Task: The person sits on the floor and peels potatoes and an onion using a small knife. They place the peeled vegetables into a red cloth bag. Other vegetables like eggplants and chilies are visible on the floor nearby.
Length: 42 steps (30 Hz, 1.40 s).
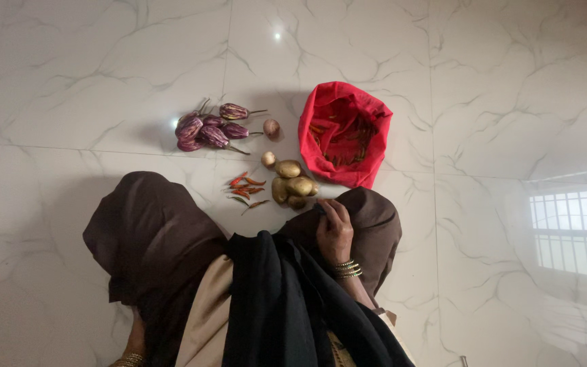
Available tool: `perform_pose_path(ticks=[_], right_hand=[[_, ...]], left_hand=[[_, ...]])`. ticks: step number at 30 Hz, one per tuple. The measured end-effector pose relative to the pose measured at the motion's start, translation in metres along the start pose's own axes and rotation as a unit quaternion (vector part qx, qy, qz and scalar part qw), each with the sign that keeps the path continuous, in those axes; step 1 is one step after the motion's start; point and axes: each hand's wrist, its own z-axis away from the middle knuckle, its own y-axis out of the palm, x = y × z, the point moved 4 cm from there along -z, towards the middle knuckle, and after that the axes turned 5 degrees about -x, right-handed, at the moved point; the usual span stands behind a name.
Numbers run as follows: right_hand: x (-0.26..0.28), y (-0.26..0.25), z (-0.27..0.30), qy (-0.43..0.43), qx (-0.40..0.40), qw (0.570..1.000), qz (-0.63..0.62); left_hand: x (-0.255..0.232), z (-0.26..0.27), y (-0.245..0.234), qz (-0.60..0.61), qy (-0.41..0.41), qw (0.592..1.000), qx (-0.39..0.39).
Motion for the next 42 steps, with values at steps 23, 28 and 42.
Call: perform_pose_path(ticks=[23, 28, 42], right_hand=[[0.004, 0.002, 0.001, 0.011, 0.038, 0.999, 0.008], [0.005, 0.003, 0.001, -0.009, 0.035, 0.999, 0.015], [0.006, 0.006, -0.003, 0.000, 0.034, 0.999, 0.014]], left_hand=[[0.003, 0.016, -0.011, 0.075, 0.039, 0.996, 0.022], [-0.006, 0.029, -0.013, 0.062, 0.047, 0.997, 0.029], [-0.082, 0.104, 0.063, -0.015, 0.168, 0.984, 0.049]])
